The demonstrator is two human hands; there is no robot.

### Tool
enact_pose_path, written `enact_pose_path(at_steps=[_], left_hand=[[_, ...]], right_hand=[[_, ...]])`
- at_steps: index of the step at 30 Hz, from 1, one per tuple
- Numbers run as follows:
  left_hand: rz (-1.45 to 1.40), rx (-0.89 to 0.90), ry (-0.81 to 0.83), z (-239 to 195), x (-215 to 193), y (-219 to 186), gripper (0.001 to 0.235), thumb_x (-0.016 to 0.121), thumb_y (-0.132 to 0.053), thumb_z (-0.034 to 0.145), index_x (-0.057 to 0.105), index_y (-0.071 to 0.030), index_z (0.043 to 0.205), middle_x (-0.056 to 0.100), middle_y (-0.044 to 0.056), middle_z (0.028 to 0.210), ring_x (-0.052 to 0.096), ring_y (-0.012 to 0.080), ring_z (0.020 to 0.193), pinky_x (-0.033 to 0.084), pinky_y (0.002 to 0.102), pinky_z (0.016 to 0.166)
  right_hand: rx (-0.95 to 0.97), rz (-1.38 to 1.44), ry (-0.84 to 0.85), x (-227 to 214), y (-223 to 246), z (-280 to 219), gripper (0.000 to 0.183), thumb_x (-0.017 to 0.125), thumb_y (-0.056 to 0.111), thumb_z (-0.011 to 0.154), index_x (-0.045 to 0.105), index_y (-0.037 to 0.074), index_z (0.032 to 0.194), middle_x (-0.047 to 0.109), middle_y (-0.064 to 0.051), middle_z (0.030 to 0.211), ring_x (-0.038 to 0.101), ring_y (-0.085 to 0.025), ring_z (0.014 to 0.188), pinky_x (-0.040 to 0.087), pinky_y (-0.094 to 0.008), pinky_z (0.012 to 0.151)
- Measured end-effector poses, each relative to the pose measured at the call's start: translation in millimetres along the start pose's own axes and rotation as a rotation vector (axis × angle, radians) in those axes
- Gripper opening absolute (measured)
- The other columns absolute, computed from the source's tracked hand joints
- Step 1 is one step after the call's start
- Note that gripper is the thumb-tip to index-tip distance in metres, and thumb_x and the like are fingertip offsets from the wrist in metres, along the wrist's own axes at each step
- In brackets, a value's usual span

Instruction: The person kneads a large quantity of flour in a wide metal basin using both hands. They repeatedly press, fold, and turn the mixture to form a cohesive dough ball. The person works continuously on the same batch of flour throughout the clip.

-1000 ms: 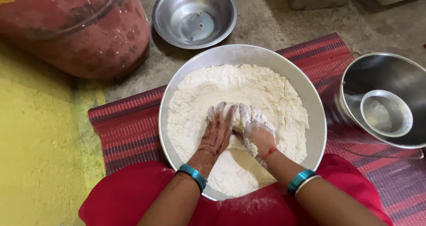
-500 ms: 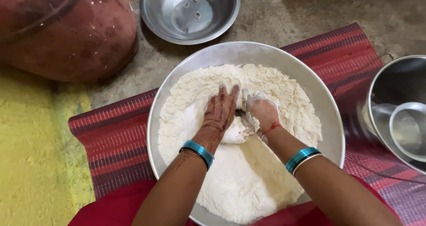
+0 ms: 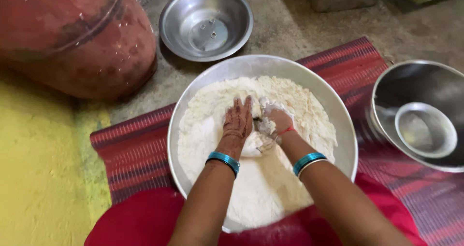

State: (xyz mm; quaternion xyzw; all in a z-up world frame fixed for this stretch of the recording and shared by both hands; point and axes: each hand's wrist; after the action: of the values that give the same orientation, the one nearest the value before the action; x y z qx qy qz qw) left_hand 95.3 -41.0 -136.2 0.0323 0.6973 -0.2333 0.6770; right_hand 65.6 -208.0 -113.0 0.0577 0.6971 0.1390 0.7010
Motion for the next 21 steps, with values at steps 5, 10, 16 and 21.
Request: enact_pose_path(at_steps=[5, 10, 16, 21], left_hand=[[-0.066, 0.076, 0.245, -93.8, -92.6, -26.8, 0.071, 0.048, -0.039, 0.101, 0.018, -0.020, 0.163, 0.018, 0.026, 0.165, 0.021, 0.0482, 0.150, 0.024, 0.054, 0.123], [-0.068, 0.228, 0.402, -164.9, -161.9, -26.0, 0.075, 0.055, -0.045, 0.099, 0.020, -0.015, 0.158, 0.016, 0.025, 0.166, 0.019, 0.0499, 0.151, 0.025, 0.056, 0.120], [-0.134, 0.208, 0.337, -172.8, -174.1, -16.7, 0.081, 0.053, -0.016, 0.097, 0.014, -0.013, 0.167, 0.017, 0.034, 0.164, 0.026, 0.0542, 0.146, 0.028, 0.054, 0.120], [0.013, 0.259, 0.213, -145.0, -118.3, -22.0, 0.084, 0.060, -0.021, 0.092, 0.016, -0.009, 0.163, 0.019, 0.033, 0.162, 0.023, 0.0555, 0.146, 0.024, 0.064, 0.117]], right_hand=[[-0.012, 0.299, 0.225, -111.7, 34.2, -70.4, 0.088, 0.075, 0.058, 0.079, 0.048, 0.003, 0.142, 0.061, -0.026, 0.135, 0.061, -0.039, 0.124, 0.050, -0.044, 0.104], [0.145, 0.470, 0.467, -167.1, 53.4, -97.9, 0.111, 0.082, 0.052, 0.063, 0.034, 0.015, 0.157, 0.068, -0.028, 0.123, 0.070, -0.040, 0.113, 0.056, -0.045, 0.098], [-0.326, 0.240, 0.312, -110.4, 49.5, -107.5, 0.108, 0.098, 0.049, 0.057, 0.046, 0.006, 0.141, 0.061, -0.024, 0.136, 0.060, -0.045, 0.121, 0.048, -0.047, 0.096], [-0.137, 0.173, 0.303, -54.9, 41.4, -126.9, 0.086, 0.074, 0.038, 0.081, 0.037, 0.015, 0.155, 0.069, -0.020, 0.119, 0.067, -0.040, 0.109, 0.052, -0.045, 0.096]])
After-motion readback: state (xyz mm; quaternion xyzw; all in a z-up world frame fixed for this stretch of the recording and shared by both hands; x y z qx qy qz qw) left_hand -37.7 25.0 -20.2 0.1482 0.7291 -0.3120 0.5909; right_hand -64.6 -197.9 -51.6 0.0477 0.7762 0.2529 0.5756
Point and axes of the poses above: each hand's wrist, its own z-axis towards the middle knuckle, its own x-axis out of the palm, y = z × x
